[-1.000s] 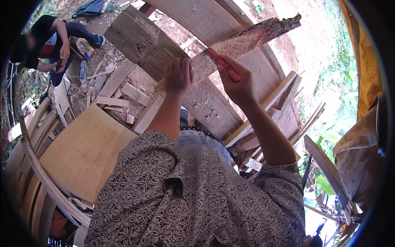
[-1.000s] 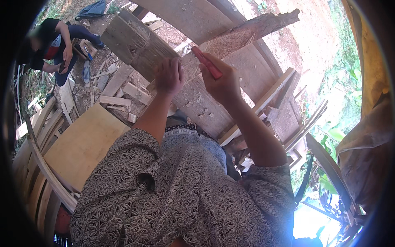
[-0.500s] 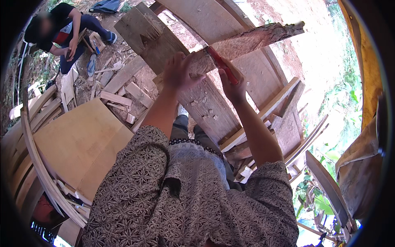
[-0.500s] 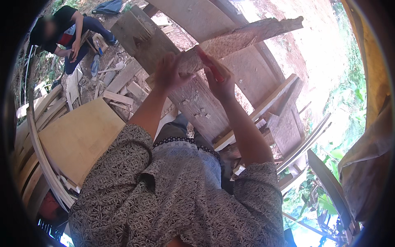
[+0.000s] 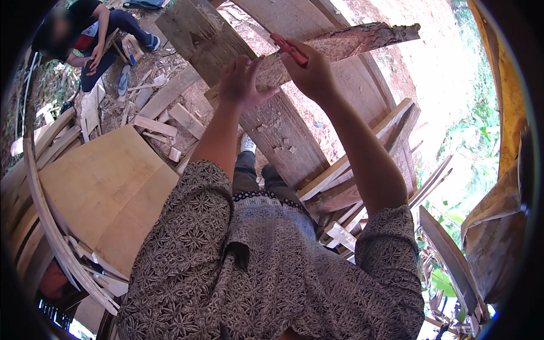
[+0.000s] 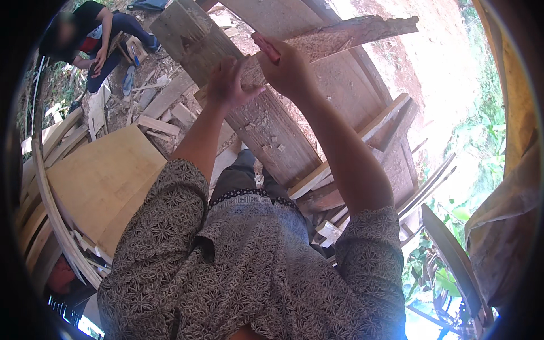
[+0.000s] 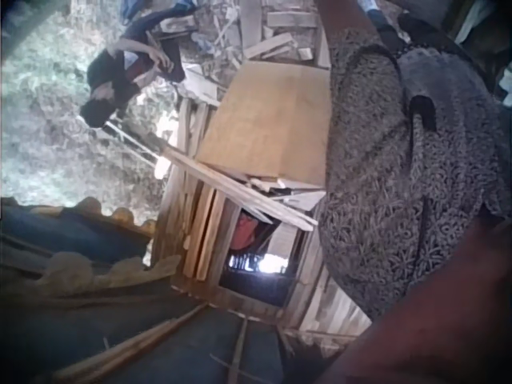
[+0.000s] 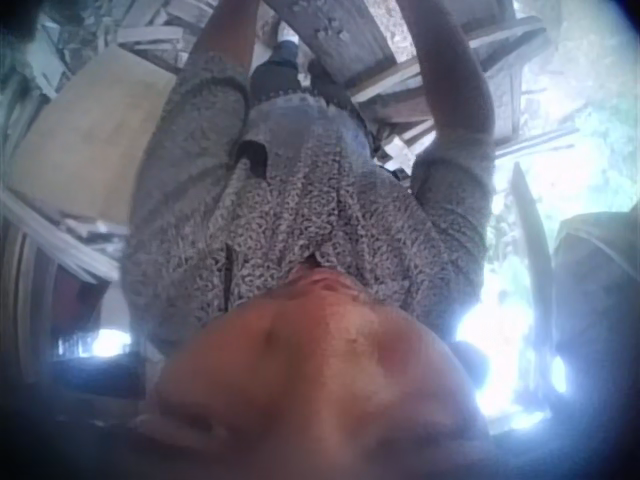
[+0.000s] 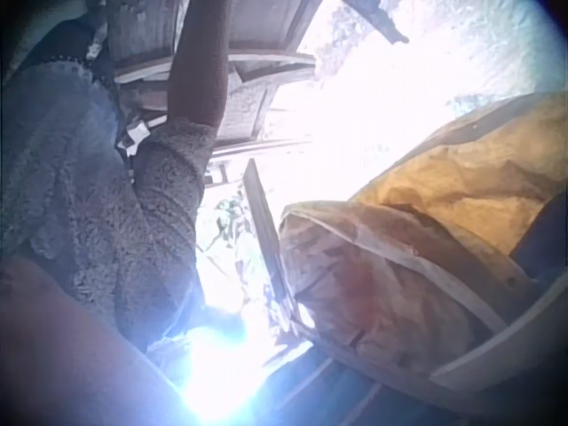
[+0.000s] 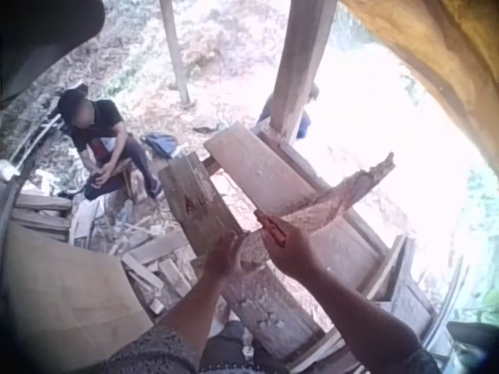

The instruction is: The person uses a hand saw to cut a piece of wood that is resting on a wooden workbench. They hold the wood steady with their left hand while sawing with their right hand. Another person is visible in the background working on a separate piece of wood.

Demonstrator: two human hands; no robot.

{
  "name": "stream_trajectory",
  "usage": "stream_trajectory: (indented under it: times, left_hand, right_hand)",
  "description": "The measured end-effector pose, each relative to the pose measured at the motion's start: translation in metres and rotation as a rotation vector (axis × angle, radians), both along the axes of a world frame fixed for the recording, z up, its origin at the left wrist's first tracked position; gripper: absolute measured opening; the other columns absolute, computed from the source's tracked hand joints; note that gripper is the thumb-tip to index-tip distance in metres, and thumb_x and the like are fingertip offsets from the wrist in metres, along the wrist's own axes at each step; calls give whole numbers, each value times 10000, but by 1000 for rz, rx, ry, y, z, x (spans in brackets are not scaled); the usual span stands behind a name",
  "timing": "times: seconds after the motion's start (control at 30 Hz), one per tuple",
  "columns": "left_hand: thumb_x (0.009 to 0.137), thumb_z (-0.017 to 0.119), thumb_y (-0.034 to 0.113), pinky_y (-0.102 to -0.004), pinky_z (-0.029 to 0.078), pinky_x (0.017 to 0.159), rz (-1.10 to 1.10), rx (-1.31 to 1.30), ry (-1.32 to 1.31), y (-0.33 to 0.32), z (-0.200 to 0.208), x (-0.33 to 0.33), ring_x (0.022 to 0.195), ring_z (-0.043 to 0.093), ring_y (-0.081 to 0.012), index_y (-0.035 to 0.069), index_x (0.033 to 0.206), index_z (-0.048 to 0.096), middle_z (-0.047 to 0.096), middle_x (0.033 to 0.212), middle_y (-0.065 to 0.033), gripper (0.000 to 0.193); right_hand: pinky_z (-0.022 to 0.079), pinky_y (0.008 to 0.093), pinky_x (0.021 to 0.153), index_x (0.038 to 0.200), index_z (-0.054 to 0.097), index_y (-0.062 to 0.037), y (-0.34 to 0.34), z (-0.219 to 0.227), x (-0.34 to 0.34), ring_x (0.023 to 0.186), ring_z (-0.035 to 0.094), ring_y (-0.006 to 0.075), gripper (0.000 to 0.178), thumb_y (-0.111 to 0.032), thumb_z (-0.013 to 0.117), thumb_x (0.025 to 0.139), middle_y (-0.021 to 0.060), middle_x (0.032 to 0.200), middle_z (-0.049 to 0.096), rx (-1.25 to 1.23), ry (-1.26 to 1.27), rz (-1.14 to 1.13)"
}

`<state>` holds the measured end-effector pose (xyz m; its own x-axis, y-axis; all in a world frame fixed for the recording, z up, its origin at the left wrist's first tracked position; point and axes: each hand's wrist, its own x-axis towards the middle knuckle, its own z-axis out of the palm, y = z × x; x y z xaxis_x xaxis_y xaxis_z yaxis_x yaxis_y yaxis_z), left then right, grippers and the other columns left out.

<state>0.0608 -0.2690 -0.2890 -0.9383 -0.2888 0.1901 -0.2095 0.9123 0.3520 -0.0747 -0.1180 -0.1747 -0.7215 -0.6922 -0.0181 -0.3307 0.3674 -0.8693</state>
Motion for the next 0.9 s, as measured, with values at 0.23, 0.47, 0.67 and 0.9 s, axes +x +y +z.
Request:
stream_trajectory:
  times: [0.23, 0.47, 0.67, 0.9]
  left_hand:
    - [716, 834, 592, -531, 375, 1074, -14, 79, 14, -2, 8, -3, 1191, 546, -321, 183, 1417, 512, 578, 1196, -119, 873]
    - [682, 838, 625, -537, 435, 991, 26, 4, 41, -20, 7, 22, 1156, 545, -357, 215, 1427, 514, 547, 1188, -141, 909]
    - [685, 817, 659, -539, 419, 1004, 54, 35, -5, -26, 4, 28, 1183, 531, -373, 223, 1452, 504, 534, 1244, -164, 935]
    - [707, 779, 691, -522, 383, 1030, 58, 90, -117, -28, 12, 28, 1238, 503, -365, 196, 1470, 492, 526, 1271, -169, 953]
  right_hand:
    - [567, 371, 853, 1258, 713, -86, -16, 10, 4, 982, 752, 291, 363, -237, 673, 930, 170, 1068, 765, 16, 39, -95]
    - [568, 387, 827, 1255, 715, -76, -35, 9, 32, 944, 751, 313, 368, -224, 704, 918, 212, 1004, 756, -19, 1, -139]
    - [560, 382, 858, 1352, 646, -92, -14, -1, 51, 994, 745, 296, 427, -211, 716, 949, 200, 1078, 748, 29, -3, -121]
    - [538, 355, 908, 1411, 596, -84, 3, -8, 57, 1055, 730, 270, 466, -179, 712, 970, 184, 1128, 742, -53, 1, -94]
